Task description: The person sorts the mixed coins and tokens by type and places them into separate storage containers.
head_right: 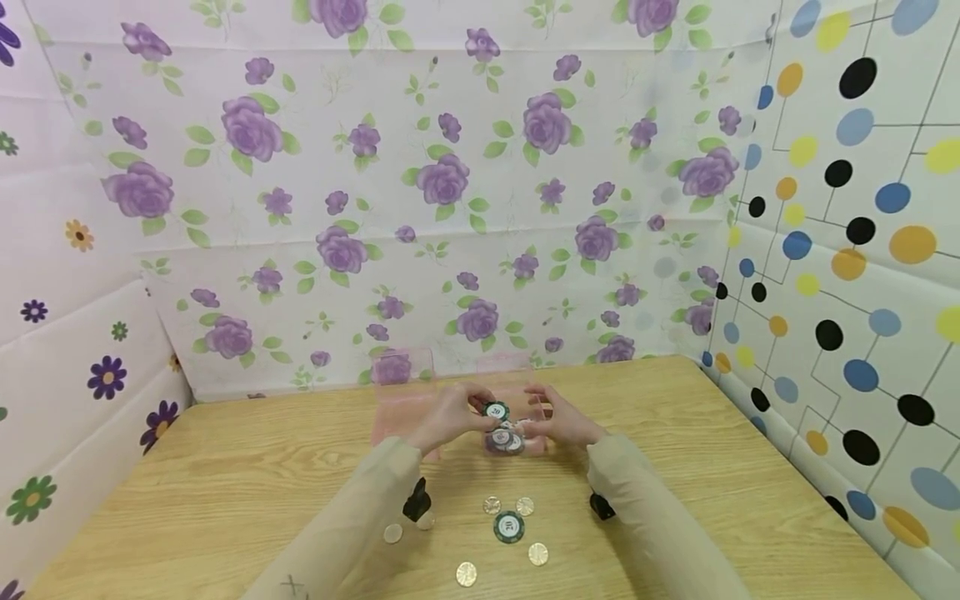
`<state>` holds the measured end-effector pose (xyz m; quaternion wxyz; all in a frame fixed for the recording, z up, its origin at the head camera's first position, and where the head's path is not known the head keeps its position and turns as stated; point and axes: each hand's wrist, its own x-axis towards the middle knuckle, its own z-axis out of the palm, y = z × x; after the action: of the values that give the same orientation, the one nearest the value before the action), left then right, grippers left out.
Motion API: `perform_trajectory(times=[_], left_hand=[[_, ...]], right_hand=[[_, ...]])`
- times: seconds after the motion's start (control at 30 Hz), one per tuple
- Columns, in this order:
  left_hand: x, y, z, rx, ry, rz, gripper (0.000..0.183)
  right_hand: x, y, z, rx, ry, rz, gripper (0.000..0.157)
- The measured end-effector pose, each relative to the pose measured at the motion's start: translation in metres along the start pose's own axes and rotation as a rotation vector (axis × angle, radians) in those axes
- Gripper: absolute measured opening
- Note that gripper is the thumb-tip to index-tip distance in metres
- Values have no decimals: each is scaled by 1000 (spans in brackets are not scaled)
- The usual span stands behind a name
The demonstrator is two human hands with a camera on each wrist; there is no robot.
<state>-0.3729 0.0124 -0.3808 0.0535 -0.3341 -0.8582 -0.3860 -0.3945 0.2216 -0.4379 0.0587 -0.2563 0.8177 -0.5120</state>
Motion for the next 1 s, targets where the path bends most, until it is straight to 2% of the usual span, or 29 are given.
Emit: perform_trajectory(times=[0.23,0.37,0.5,0.6,0.77,1.0], left_hand=[[1,-10,4,9,36,-2,25],[1,-12,5,77,66,7,27],[3,-12,7,138,82,44,28],[4,-13,9,139,81,47,34],[5,-11,7,139,79,23,44],[3,4,3,126,41,61,36]], right_hand=[[-4,-13,4,21,-6,0,63],[-4,-16,6,39,-7,7,62],[-1,-9,6,28,9,-3,64],[0,-4,5,7,4,-22,65],[1,-2,3,20,3,-1,65],[0,-3,1,17,10,-5,64]])
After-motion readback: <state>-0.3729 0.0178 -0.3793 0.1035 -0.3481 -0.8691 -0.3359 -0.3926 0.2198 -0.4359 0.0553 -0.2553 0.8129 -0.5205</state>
